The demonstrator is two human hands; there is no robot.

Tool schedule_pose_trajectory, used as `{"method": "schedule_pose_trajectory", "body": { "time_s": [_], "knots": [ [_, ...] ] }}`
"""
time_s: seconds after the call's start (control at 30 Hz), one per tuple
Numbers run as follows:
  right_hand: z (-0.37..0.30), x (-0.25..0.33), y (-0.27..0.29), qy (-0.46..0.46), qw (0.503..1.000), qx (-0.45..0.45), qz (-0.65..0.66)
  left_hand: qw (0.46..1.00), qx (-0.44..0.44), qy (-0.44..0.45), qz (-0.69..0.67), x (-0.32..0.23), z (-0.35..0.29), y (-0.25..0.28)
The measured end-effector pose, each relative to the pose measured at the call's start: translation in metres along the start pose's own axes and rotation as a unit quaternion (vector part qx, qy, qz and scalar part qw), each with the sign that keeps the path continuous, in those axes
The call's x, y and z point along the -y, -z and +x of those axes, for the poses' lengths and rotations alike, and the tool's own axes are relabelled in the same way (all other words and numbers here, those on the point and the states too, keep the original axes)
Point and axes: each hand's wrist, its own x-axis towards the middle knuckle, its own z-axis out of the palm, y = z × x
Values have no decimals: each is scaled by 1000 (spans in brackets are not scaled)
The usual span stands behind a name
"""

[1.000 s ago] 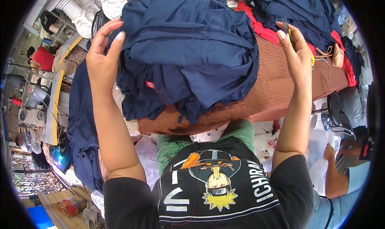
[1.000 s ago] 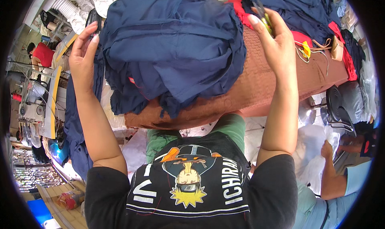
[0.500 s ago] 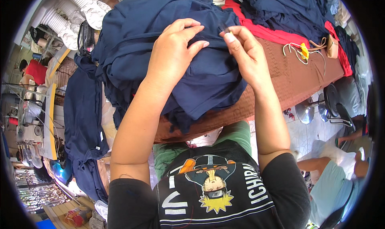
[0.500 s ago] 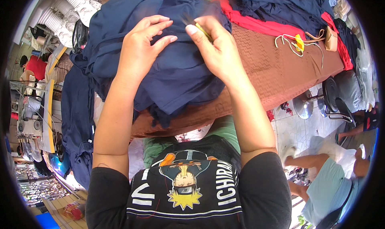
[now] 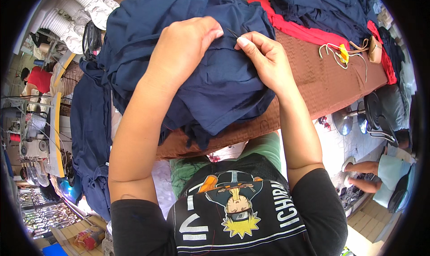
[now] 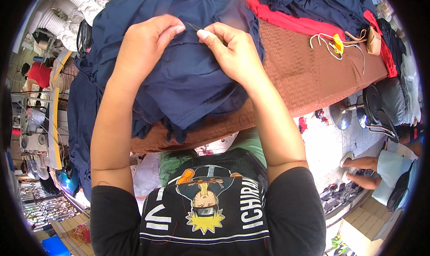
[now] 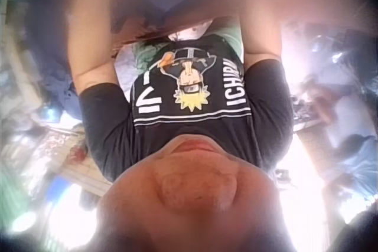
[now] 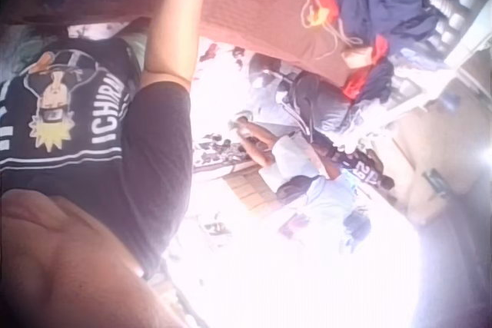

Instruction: The person trims excess threads from the collar and label area of dark blue garments using a pair of snips.

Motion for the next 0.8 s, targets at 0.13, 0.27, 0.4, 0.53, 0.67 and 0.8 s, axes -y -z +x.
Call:
{"method": "schedule_pose_trajectory", "body": {
  "time_s": [0.13,0.27,0.4,0.53,0.67,0.8],
  "knots": [
    [0,-3,0,-6,1000,11,2,999,25,33,-33,4,2,0],
    [-2,-3,1,-18,1000,13,-13,997,28,51,-59,0,3,1],
    [-2,0,0,-21,999,18,-21,998,24,32,-38,0,3,2],
    [-2,7,1,-24,998,24,-58,1000,28,12,3,-4,4,6],
    [-3,16,2,3,993,6,-115,991,-52,-121,31,-7,7,15],
    [-4,27,13,52,995,-25,-79,869,109,-174,-450,-9,3,79]
  ]
}}
